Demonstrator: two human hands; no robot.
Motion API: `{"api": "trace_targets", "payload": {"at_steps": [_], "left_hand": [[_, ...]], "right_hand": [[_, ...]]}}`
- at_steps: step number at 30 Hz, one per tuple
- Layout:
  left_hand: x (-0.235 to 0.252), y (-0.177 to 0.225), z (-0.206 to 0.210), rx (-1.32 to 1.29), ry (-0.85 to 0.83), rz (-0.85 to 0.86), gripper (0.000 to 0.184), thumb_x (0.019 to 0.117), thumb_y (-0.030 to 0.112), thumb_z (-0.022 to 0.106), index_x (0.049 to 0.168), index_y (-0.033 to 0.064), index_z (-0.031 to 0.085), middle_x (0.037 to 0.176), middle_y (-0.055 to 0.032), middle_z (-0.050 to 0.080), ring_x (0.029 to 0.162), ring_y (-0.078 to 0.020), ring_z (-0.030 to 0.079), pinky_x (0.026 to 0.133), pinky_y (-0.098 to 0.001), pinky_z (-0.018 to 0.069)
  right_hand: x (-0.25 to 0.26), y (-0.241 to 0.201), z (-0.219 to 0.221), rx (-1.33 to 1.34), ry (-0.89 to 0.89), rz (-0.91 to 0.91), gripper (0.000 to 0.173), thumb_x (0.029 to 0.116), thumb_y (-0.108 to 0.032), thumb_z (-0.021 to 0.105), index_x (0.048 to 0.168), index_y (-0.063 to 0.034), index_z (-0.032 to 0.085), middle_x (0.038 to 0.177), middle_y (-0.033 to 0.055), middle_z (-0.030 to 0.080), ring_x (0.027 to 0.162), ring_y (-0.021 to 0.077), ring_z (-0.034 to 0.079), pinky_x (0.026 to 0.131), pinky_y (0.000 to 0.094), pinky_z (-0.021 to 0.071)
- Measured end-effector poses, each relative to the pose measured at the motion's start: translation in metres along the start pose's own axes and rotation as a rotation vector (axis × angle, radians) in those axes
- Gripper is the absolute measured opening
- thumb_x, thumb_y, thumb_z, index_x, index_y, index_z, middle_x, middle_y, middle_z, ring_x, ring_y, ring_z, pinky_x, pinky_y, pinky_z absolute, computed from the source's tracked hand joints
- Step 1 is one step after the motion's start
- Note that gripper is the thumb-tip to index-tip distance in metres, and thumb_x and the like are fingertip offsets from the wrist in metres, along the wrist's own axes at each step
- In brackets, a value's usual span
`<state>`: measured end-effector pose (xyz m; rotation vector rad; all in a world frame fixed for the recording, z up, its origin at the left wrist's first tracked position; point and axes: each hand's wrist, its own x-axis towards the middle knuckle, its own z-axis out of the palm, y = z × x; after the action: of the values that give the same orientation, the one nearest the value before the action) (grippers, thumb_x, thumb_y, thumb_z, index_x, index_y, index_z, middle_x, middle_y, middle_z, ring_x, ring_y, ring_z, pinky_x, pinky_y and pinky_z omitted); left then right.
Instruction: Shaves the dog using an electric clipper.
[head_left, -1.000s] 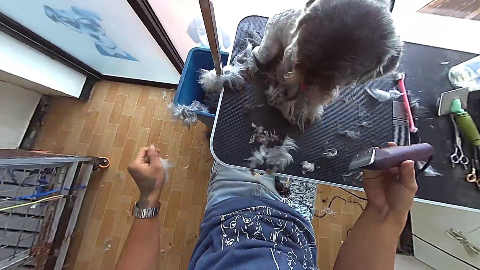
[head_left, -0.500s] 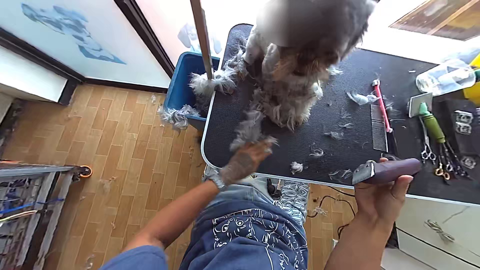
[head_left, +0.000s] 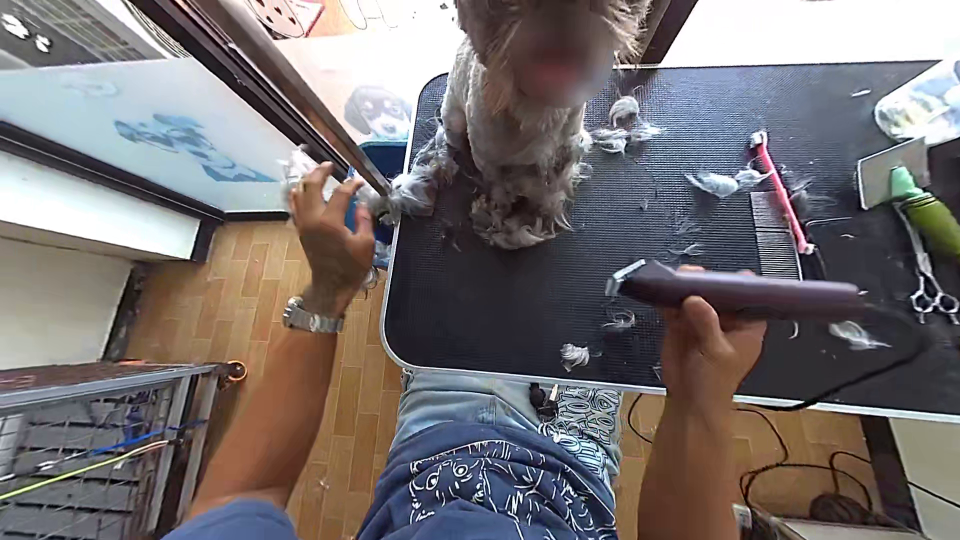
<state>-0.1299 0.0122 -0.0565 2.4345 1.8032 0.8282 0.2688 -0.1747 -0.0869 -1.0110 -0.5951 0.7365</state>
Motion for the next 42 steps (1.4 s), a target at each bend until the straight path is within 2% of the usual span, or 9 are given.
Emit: {"api": "trace_targets", "payload": {"at_steps": [7,14,17,22,27,31,35,38,42], "left_hand": [[0.072,0.146,0.009,-0.616,0.231,0.149,0.032,0.1015,0.008,0.055,0.128,-0.0107,0.057,0.116,-0.0183,0.069,0.106,-0.0192,0.069,0.09,-0.0335,0.058],[0.135,0.173,0.018,-0.735,0.044,0.2,0.085,0.0854,0.025,0.078,0.148,-0.0129,0.034,0.147,-0.0241,0.05,0.138,-0.0221,0.05,0.112,-0.0349,0.0448],[0.151,0.167,0.015,-0.842,-0.086,0.172,0.099,0.0774,0.02,0.082,0.151,-0.0133,0.025,0.147,-0.0239,0.049,0.137,-0.0177,0.051,0.114,-0.0287,0.0439],[0.15,0.158,0.011,-0.907,-0.151,0.151,0.071,0.0778,0.016,0.082,0.136,-0.0066,0.048,0.124,-0.0067,0.065,0.116,-0.0033,0.061,0.103,-0.0211,0.0505],[0.143,0.158,0.012,-0.941,-0.114,0.046,0.072,0.0772,0.009,0.081,0.138,-0.0059,0.045,0.128,-0.0085,0.063,0.119,-0.006,0.061,0.103,-0.0237,0.0511],[0.141,0.16,0.017,-0.934,-0.038,0.005,0.067,0.0857,0.01,0.076,0.141,-0.0065,0.043,0.129,-0.0114,0.063,0.117,-0.0109,0.063,0.101,-0.0279,0.0547],[0.137,0.162,0.024,-0.881,0.134,-0.026,0.018,0.0974,0.006,0.058,0.111,-0.0049,0.063,0.101,-0.0069,0.069,0.095,-0.01,0.067,0.088,-0.0312,0.0572],[0.142,0.159,0.019,-0.794,0.198,-0.047,0.014,0.0968,0.006,0.058,0.101,-0.0041,0.066,0.098,-0.0071,0.068,0.093,-0.0093,0.066,0.087,-0.0292,0.0561],[0.132,0.154,0.016,-0.729,0.268,-0.122,0.014,0.0978,0.007,0.052,0.096,-0.0012,0.063,0.101,-0.0066,0.068,0.089,-0.0082,0.065,0.081,-0.0281,0.0551]], "right_hand": [[0.107,0.008,0.102,0.086,-0.139,-0.431,0.068,0.0821,-0.003,0.082,0.131,-0.0078,0.035,0.122,0.0037,0.065,0.116,0.0205,0.066,0.098,0.0417,0.0586],[0.117,0.027,0.107,-0.131,-0.568,-0.402,0.06,0.0833,-0.008,0.083,0.13,-0.0122,0.047,0.13,0.0044,0.062,0.123,0.0215,0.062,0.103,0.0432,0.0552],[0.11,0.019,0.097,-0.07,-0.521,-0.34,0.059,0.0828,-0.002,0.081,0.128,-0.0137,0.045,0.13,0.0058,0.066,0.122,0.0258,0.065,0.102,0.0462,0.0571],[0.125,0.011,0.12,0.123,-0.378,-0.52,0.058,0.0815,-0.001,0.08,0.126,-0.0115,0.044,0.123,0.0043,0.066,0.118,0.0221,0.065,0.101,0.0439,0.0561],[0.106,0.026,0.126,-0.115,-0.598,-0.345,0.062,0.0809,0.0,0.081,0.131,0.0026,0.045,0.123,0.0116,0.067,0.113,0.0215,0.068,0.094,0.0412,0.0613],[0.098,0.024,0.118,-0.017,-0.43,-0.309,0.056,0.0828,0.003,0.077,0.128,0.0016,0.045,0.121,0.0105,0.069,0.113,0.0217,0.069,0.093,0.0405,0.0613],[0.11,0.029,0.135,0.087,-0.355,-0.401,0.057,0.0832,0.004,0.076,0.128,0.0021,0.041,0.122,0.0118,0.066,0.115,0.0224,0.067,0.092,0.04,0.0604],[0.105,0.035,0.133,-0.15,-0.523,-0.299,0.067,0.0831,-0.005,0.081,0.137,0.009,0.044,0.124,0.018,0.065,0.113,0.0214,0.068,0.094,0.0392,0.0602],[0.084,0.026,0.095,-0.287,-0.583,-0.063,0.064,0.0892,-0.001,0.075,0.143,-0.0012,0.04,0.131,0.011,0.064,0.116,0.0192,0.067,0.096,0.0384,0.0597]]}}
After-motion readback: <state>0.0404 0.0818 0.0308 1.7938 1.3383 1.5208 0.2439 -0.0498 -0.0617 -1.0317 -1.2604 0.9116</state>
